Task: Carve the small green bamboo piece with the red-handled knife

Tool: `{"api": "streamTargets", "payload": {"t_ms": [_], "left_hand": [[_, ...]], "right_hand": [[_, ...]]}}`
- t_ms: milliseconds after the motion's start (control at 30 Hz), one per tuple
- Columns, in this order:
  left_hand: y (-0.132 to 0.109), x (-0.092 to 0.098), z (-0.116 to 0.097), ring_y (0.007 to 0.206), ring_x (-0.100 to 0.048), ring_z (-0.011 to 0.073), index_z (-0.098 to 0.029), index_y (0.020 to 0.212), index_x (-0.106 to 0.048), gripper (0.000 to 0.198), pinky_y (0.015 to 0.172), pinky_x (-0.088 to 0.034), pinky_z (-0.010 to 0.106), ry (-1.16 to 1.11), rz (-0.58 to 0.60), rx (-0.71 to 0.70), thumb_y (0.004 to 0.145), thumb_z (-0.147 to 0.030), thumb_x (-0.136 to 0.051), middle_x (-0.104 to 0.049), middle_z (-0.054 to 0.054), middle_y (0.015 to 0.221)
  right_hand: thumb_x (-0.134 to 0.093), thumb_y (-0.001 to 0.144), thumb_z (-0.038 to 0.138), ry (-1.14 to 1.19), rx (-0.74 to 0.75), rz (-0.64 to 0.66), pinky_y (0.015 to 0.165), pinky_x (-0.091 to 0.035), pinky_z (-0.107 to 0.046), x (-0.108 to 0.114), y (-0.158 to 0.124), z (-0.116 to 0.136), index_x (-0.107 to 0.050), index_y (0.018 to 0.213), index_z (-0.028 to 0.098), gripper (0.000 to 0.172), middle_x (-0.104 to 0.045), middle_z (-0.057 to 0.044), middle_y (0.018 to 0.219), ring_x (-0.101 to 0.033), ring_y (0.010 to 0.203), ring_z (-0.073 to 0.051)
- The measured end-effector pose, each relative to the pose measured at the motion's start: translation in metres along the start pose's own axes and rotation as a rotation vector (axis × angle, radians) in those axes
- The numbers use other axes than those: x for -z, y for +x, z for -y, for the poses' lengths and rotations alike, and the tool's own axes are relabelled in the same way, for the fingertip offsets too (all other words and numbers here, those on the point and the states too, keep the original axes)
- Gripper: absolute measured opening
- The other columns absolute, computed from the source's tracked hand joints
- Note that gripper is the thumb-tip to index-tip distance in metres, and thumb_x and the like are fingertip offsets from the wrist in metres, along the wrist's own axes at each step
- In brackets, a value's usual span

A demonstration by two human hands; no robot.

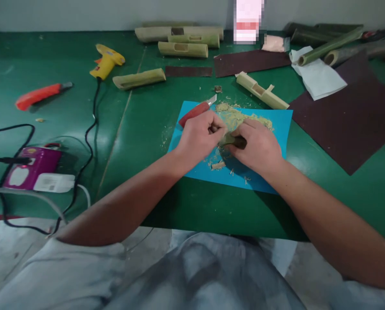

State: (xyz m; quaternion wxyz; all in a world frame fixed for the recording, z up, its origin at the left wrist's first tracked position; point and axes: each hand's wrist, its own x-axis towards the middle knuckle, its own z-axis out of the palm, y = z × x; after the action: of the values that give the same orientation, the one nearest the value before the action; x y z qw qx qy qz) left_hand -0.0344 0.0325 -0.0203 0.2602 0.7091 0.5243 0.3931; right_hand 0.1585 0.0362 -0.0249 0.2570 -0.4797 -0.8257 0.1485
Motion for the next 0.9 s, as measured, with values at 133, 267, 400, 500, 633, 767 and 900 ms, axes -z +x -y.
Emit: {"api": "streamTargets", "payload": {"t_ms": [133, 267, 400, 500, 633, 767, 900], "left_hand": [[0.0009, -0.0005, 0.0006, 0.065, -0.06, 0.0099, -0.018, 0.08, -0.067, 0.008, 0.061, -0.05, 0.022, -0.026, 0.006, 0.004, 0.086, -0.023, -0.069, -0.069, -0.002, 0.073], [0.0021, -0.0006, 0.0029, 0.064, -0.059, 0.0097, -0.017, 0.078, -0.067, 0.008, 0.059, -0.048, 0.022, -0.037, 0.012, 0.01, 0.085, -0.022, -0.069, -0.069, -0.002, 0.072], [0.0025, 0.0003, 0.0025, 0.063, -0.059, 0.0094, -0.017, 0.078, -0.067, 0.009, 0.058, -0.047, 0.022, -0.054, 0.024, 0.025, 0.085, -0.023, -0.069, -0.068, -0.002, 0.071], [0.0023, 0.0009, 0.0011, 0.063, -0.058, 0.0094, -0.018, 0.078, -0.067, 0.01, 0.057, -0.047, 0.022, -0.05, 0.022, 0.054, 0.085, -0.024, -0.069, -0.068, -0.002, 0.071], [0.0047, -0.0004, 0.0018, 0.063, -0.058, 0.0095, -0.017, 0.077, -0.066, 0.01, 0.057, -0.047, 0.022, -0.079, 0.023, 0.049, 0.083, -0.024, -0.07, -0.067, -0.002, 0.07], [0.0016, -0.0002, 0.0026, 0.062, -0.058, 0.0097, -0.017, 0.079, -0.067, 0.009, 0.056, -0.046, 0.022, -0.096, 0.034, 0.078, 0.084, -0.024, -0.07, -0.069, -0.001, 0.072], [0.0026, -0.0006, 0.0026, 0.062, -0.058, 0.0095, -0.018, 0.077, -0.066, 0.009, 0.057, -0.046, 0.022, -0.076, 0.02, 0.059, 0.084, -0.023, -0.07, -0.068, -0.002, 0.071]], "right_hand": [[-0.069, 0.081, 0.025, 0.002, -0.012, -0.002, 0.074, -0.045, -0.038, 0.0001, 0.0001, 0.0, -0.061, 0.084, 0.024, 0.01, -0.065, -0.007, 0.093, -0.06, 0.093, -0.026], [-0.069, 0.082, 0.025, -0.011, -0.006, 0.002, 0.074, -0.045, -0.037, 0.0012, 0.0002, 0.0013, -0.06, 0.084, 0.024, 0.01, -0.065, -0.007, 0.093, -0.06, 0.093, -0.025], [-0.07, 0.083, 0.027, -0.018, -0.006, 0.001, 0.073, -0.044, -0.036, 0.0022, -0.0006, 0.0027, -0.06, 0.084, 0.023, 0.011, -0.065, -0.007, 0.092, -0.06, 0.093, -0.025], [-0.07, 0.084, 0.027, -0.02, -0.004, -0.001, 0.073, -0.044, -0.036, 0.0021, -0.0008, 0.0032, -0.059, 0.084, 0.023, 0.012, -0.065, -0.007, 0.092, -0.06, 0.093, -0.025], [-0.07, 0.084, 0.028, -0.023, -0.001, -0.001, 0.073, -0.043, -0.037, 0.0013, -0.0008, 0.0029, -0.058, 0.083, 0.024, 0.013, -0.064, -0.007, 0.093, -0.059, 0.094, -0.025], [-0.07, 0.084, 0.028, -0.017, -0.001, -0.001, 0.073, -0.044, -0.037, 0.0007, -0.0013, 0.0024, -0.058, 0.084, 0.024, 0.013, -0.064, -0.007, 0.092, -0.06, 0.093, -0.025], [-0.071, 0.083, 0.027, -0.022, 0.015, -0.002, 0.074, -0.044, -0.038, 0.0001, -0.0015, 0.0012, -0.059, 0.084, 0.023, 0.012, -0.064, -0.007, 0.094, -0.06, 0.095, -0.026]]}}
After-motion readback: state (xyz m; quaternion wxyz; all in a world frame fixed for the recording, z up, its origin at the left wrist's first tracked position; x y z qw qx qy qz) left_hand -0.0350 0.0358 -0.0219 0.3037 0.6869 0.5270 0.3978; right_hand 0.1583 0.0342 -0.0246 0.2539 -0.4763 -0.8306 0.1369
